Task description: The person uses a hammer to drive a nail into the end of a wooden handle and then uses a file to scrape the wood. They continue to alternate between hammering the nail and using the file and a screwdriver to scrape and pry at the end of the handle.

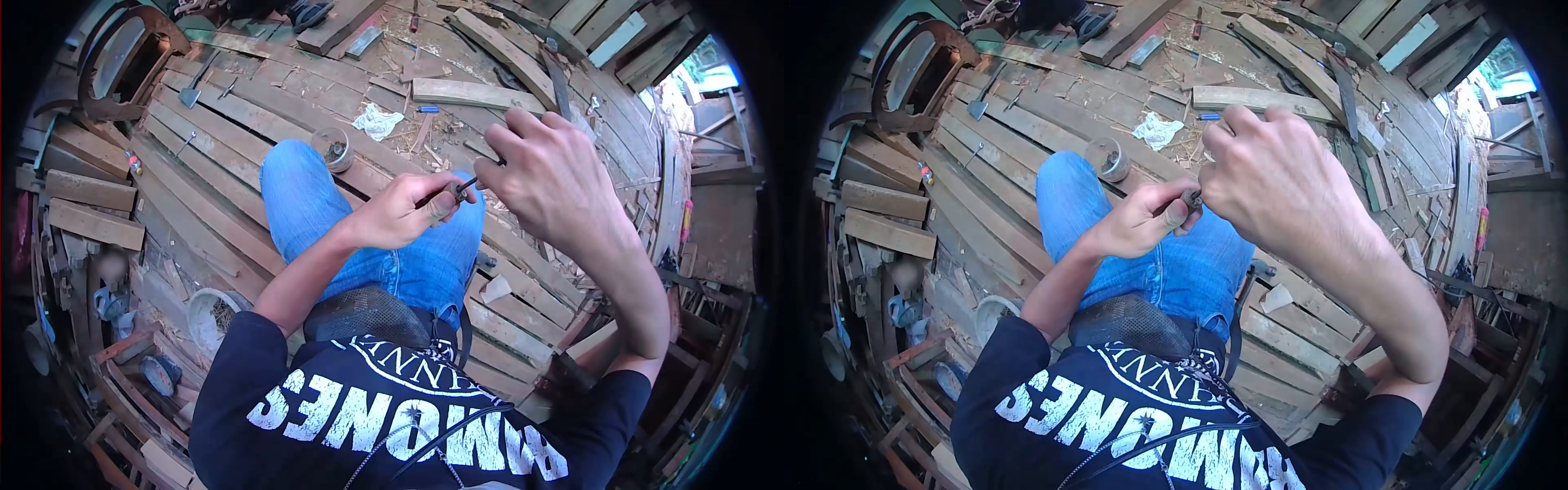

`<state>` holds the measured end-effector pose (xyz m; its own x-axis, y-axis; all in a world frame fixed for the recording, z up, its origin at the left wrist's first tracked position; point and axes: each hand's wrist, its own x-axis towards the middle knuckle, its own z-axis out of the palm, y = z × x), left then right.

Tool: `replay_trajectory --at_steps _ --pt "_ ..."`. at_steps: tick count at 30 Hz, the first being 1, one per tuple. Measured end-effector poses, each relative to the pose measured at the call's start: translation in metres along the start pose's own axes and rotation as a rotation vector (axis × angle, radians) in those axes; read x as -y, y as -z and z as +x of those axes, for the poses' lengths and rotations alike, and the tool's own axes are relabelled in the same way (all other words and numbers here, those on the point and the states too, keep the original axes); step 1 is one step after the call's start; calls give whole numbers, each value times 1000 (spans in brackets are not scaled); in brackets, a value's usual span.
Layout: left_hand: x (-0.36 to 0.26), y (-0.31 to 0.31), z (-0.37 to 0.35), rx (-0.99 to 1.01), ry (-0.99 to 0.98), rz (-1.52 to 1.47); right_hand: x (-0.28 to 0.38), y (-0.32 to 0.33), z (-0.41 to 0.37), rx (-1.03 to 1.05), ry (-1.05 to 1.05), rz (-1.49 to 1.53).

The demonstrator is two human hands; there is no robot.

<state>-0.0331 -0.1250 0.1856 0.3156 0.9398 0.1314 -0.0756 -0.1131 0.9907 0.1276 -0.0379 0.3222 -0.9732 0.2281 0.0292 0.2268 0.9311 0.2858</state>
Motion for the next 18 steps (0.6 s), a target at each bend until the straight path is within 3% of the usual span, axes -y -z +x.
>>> replay_trajectory --at_steps 2,5,11,13,18 --pt "1 -3 -2 -50 -32 4 -3 -2 1 -2 67 29" --pt "4 -7 -6 -77 107 -84 -6 -10 0 -19 106 51" --pt "15 -9 -5 -176 -1 -64 -9 -12 -1 -2 112 67" --pt "9 -8 -2 -240 -96 127 -10 -14 0 47 114 99" --pt "23 -6 2 -233 -198 288 -14 -27 -6 112 96 220"
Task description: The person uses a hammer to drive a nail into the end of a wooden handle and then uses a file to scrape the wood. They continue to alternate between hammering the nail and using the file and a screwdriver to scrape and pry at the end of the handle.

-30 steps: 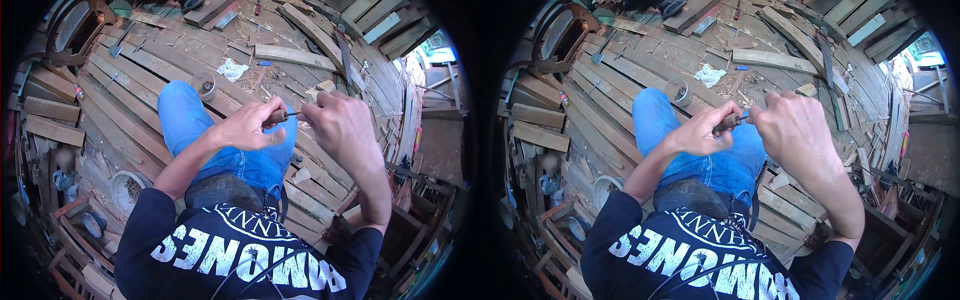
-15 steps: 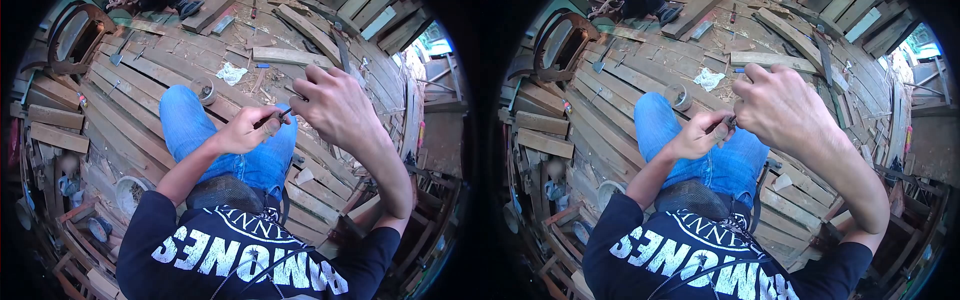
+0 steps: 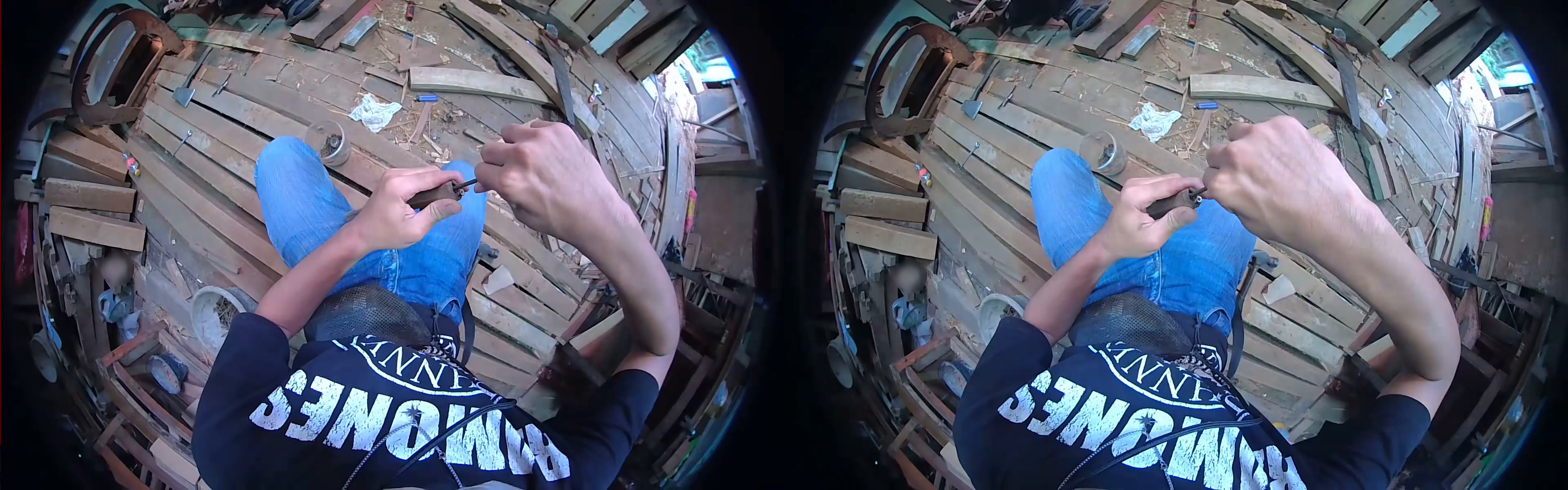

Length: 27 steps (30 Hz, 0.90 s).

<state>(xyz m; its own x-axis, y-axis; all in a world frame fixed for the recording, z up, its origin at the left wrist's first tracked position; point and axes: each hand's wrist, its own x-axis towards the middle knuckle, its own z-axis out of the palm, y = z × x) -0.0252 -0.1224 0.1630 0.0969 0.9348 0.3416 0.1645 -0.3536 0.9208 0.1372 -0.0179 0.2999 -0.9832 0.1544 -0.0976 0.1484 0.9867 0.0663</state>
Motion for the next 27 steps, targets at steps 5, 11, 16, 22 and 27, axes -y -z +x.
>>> replay_trajectory --at_steps 5,11,16,22,27 --pt "-9 2 0 26 31 26 -1 0 1 9 0 -1" --pt "-7 -6 -6 15 89 -27 0 -1 0 11 -10 -23" --pt "-1 -18 -8 39 147 -248 2 -6 -3 -54 14 -3" --pt "-1 -24 -9 40 143 -397 4 -6 2 -76 -8 -21" --pt "-2 -26 -10 26 280 -582 0 -9 13 -136 61 9"
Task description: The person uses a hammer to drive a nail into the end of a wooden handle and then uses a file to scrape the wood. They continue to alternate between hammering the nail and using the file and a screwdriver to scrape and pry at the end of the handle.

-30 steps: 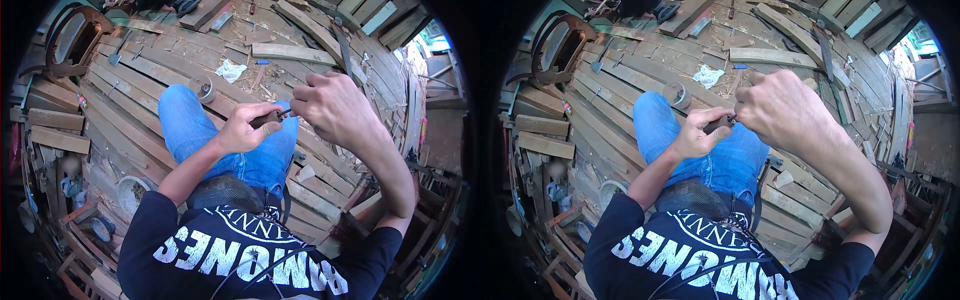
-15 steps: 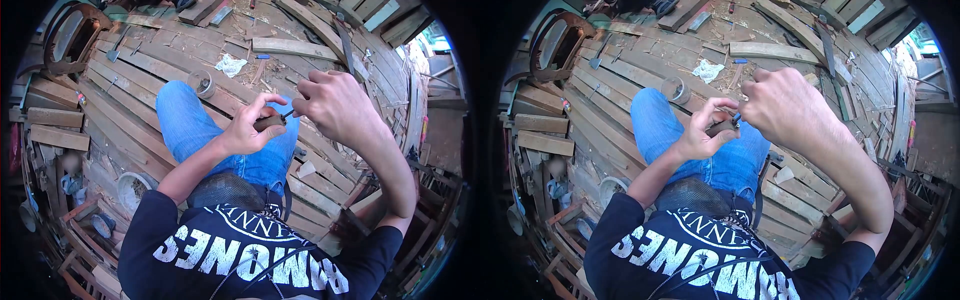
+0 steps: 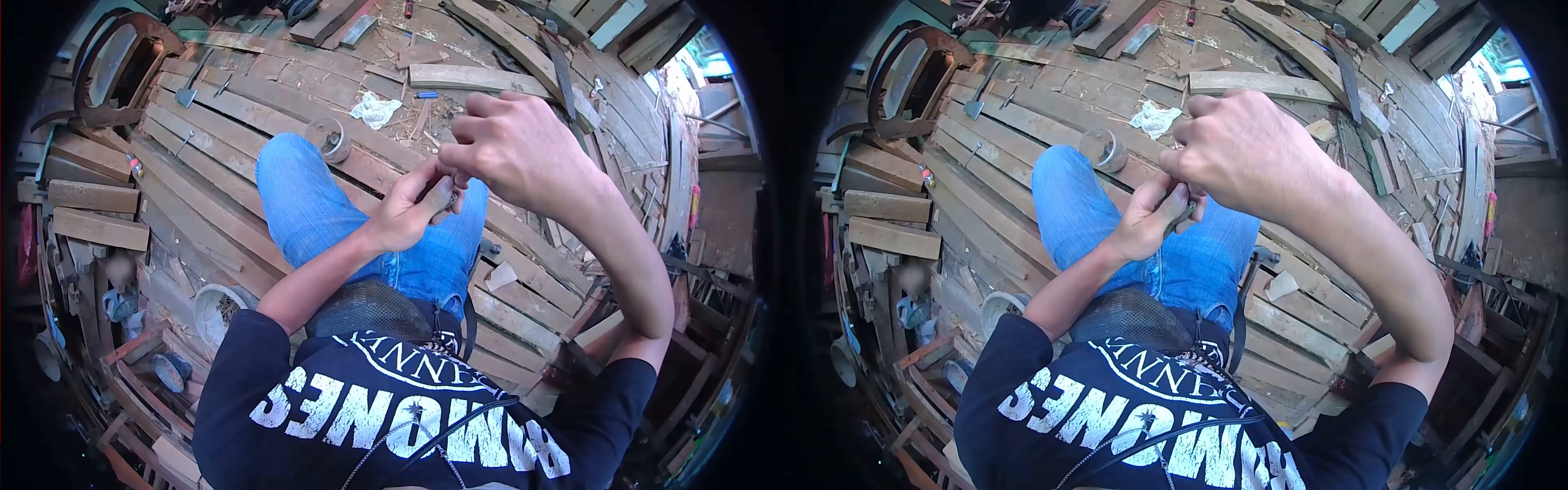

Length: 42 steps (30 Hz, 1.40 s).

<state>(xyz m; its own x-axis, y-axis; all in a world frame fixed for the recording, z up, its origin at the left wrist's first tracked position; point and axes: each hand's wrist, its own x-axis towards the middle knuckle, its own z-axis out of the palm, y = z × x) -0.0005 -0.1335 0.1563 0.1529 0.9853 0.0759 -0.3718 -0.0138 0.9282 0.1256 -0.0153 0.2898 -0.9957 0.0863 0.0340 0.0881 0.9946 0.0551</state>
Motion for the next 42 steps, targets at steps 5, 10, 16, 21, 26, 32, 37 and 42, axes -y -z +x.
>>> replay_trajectory --at_steps 5,10,16,21,26,32,37,42 --pt "6 2 0 -109 -18 -83 -8 -21 4 -365 11 -104" --pt "9 15 1 -147 -76 -93 -2 -57 -32 -760 -511 288" --pt "12 29 -1 -197 -74 -146 101 -323 -165 -496 -1642 490" --pt "12 24 -5 -259 -46 -100 218 -430 -211 337 -1804 585" --pt "13 23 -6 -316 -114 21 229 -441 -211 459 -1728 709" --pt "6 22 -10 -368 -160 127 226 -439 -215 393 -1711 773" --pt "5 14 -9 -446 -116 128 219 -425 -225 435 -1662 784" --pt "4 15 -5 -498 -74 24 220 -398 -214 -33 -1777 939"
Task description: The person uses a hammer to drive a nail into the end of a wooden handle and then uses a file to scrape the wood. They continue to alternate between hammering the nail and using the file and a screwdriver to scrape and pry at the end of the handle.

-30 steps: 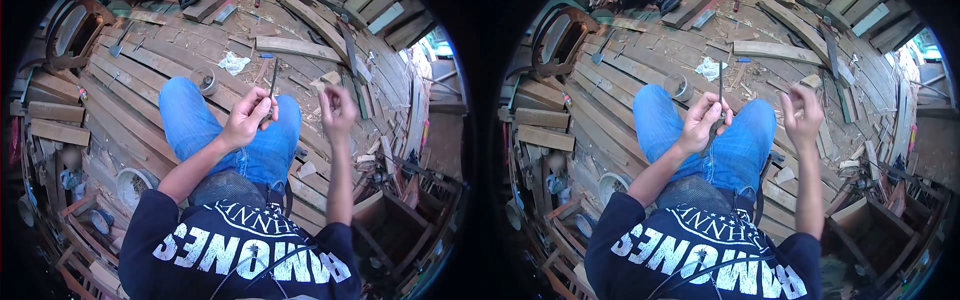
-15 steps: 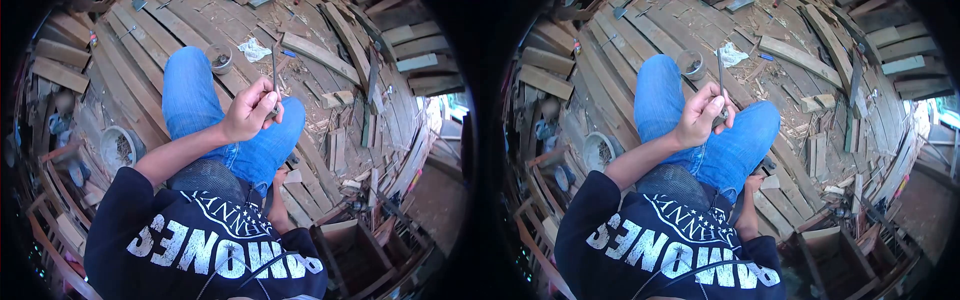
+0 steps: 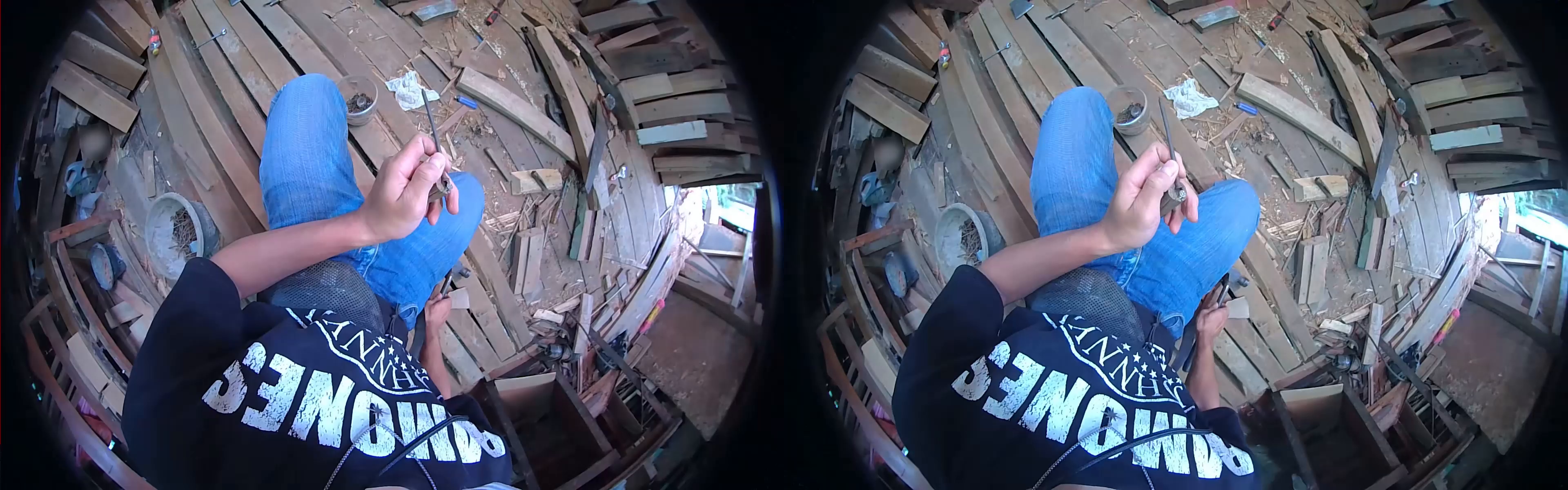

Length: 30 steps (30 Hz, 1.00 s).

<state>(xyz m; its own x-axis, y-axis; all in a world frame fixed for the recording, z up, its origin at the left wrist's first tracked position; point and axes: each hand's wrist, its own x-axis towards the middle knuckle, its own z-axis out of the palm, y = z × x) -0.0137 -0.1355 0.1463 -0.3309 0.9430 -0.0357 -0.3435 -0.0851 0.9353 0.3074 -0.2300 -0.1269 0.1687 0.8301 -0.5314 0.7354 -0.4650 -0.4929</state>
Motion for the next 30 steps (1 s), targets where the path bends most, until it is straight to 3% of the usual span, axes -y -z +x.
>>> replay_trajectory --at_steps 1,2,5,9,11,13,17,23,30 --pt "-1 1 0 -11 30 -1 -3 5 -2 -33 -81 -298" --pt "-1 1 1 -13 22 -5 -6 11 -3 -38 -73 -300" --pt "-4 2 3 -62 -7 0 -11 32 -2 -205 97 -215" --pt "-7 0 15 -56 -235 -28 -8 68 8 -155 -14 231" --pt "8 2 32 -32 -444 -10 9 86 0 -203 50 224" --pt "36 13 50 -70 -495 108 35 103 -17 -181 -39 330" --pt "115 30 59 -163 -388 137 61 119 -38 -135 -55 407" --pt "131 11 58 -195 -354 167 35 114 -46 -130 4 237" --pt "147 -18 78 -233 -401 274 40 136 -38 27 10 127"
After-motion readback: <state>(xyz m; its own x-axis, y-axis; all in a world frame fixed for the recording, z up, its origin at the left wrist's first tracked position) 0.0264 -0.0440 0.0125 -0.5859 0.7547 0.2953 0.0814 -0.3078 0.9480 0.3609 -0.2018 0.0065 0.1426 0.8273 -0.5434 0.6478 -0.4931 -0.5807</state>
